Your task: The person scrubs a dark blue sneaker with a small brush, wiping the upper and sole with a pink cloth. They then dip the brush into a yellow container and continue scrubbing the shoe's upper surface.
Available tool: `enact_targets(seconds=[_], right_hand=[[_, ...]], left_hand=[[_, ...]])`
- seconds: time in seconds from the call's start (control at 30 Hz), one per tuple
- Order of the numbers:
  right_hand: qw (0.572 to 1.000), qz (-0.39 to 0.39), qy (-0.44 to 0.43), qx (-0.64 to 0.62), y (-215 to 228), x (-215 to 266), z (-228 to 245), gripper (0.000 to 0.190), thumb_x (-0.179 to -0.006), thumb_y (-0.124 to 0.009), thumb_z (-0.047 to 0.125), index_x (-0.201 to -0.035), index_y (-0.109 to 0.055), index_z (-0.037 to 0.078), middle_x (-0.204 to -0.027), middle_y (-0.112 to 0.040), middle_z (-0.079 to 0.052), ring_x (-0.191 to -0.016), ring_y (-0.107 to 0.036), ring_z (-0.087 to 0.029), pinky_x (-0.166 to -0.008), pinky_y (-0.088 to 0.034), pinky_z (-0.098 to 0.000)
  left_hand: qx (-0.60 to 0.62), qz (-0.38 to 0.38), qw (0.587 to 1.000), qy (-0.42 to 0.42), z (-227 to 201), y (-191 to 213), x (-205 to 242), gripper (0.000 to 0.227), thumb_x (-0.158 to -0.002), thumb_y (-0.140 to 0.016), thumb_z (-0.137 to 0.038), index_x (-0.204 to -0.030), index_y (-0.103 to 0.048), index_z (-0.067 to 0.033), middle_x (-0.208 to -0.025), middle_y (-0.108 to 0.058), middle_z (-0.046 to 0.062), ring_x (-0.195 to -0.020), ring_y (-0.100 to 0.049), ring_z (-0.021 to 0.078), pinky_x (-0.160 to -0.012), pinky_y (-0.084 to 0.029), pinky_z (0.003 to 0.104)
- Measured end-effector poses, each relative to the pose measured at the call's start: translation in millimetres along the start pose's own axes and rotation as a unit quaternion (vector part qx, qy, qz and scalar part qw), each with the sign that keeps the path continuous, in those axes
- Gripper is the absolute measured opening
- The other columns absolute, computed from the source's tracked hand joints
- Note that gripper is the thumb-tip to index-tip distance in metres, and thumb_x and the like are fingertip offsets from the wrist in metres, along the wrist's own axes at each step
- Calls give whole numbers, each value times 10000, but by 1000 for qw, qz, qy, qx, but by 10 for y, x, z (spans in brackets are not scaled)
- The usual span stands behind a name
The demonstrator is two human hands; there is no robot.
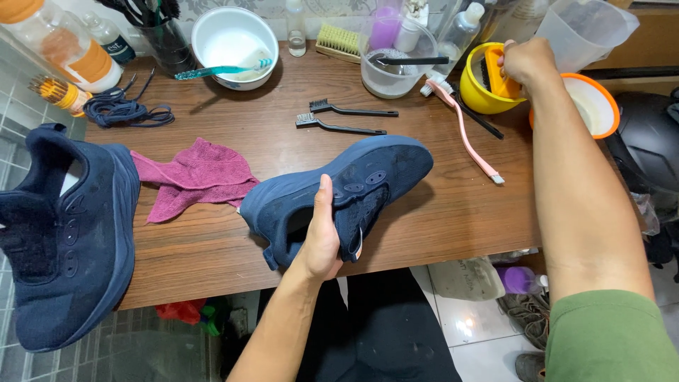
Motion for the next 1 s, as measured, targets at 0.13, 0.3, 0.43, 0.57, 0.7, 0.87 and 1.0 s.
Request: enact_targets(seconds=[0.13,0.3,0.43,0.57,0.7,0.87,1.0], right_hand=[[1000,-8,5,5,8,-142,-58,343,-1100,-464,402,-876,-629,202,-868,-670,4,-768,-616,-150,-739,-487,-345],[998,-26,64,-9,237,-203,45,418,-1178,-424,471,-894,-609,227,-837,-632,37,-735,-569,-100,-713,-443,-311],[926,-241,270,-107,708,-532,4,83,-999,-601,196,-927,-642,201,-868,-668,30,-778,-618,-102,-707,-518,-299],[904,-261,335,-50,377,-929,-324,306,-863,-410,-82,-788,-448,212,-792,-476,70,-764,-480,-82,-598,-344,-344],[853,-332,399,-50,519,-875,-262,385,-1145,-653,155,-779,-534,169,-777,-558,72,-784,-487,-94,-608,-387,-412],[826,-223,510,-86,301,-724,-138,318,-980,-399,-74,-1021,-684,63,-1090,-724,-113,-1023,-698,-265,-840,-545,-400],[890,-270,367,21,335,-784,-275,554,-1265,-613,356,-770,-591,106,-810,-664,24,-776,-505,-138,-680,-431,-468]], left_hand=[[16,15,1000,10,7,-26,2,787,-971,-298,-665,-1347,-644,-67,-724,-664,86,-401,-502,152,-282,-408,264],[34,23,999,-10,-30,-43,-3,739,-1014,-318,-600,-1349,-649,-31,-829,-713,111,-440,-532,148,-291,-410,260],[28,15,999,-5,-84,-60,8,753,-998,-309,-585,-1425,-607,-41,-1149,-727,137,-777,-651,175,-410,-499,253],[40,26,998,-29,-83,-53,-9,729,-1022,-302,-549,-1413,-604,-12,-1263,-713,156,-972,-696,199,-527,-569,244],[8,-17,1000,24,-12,4,-12,737,-1006,-319,-646,-939,-702,-20,-524,-510,69,-373,-473,185,-308,-408,294],[-12,23,1000,5,-42,-26,-16,763,-1026,-263,-636,-832,-666,-18,-496,-480,65,-362,-434,183,-329,-396,283],[-3,4,1000,3,-13,19,9,826,-1039,-274,-626,-565,-613,-40,-392,-471,87,-319,-441,202,-315,-382,274]])
Point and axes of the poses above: each hand's wrist, its own x-axis away from the middle knuckle, its own y-axis out of the back of the hand, z = x × y, the point moved 7 cm from there along -x, towards the middle knuckle
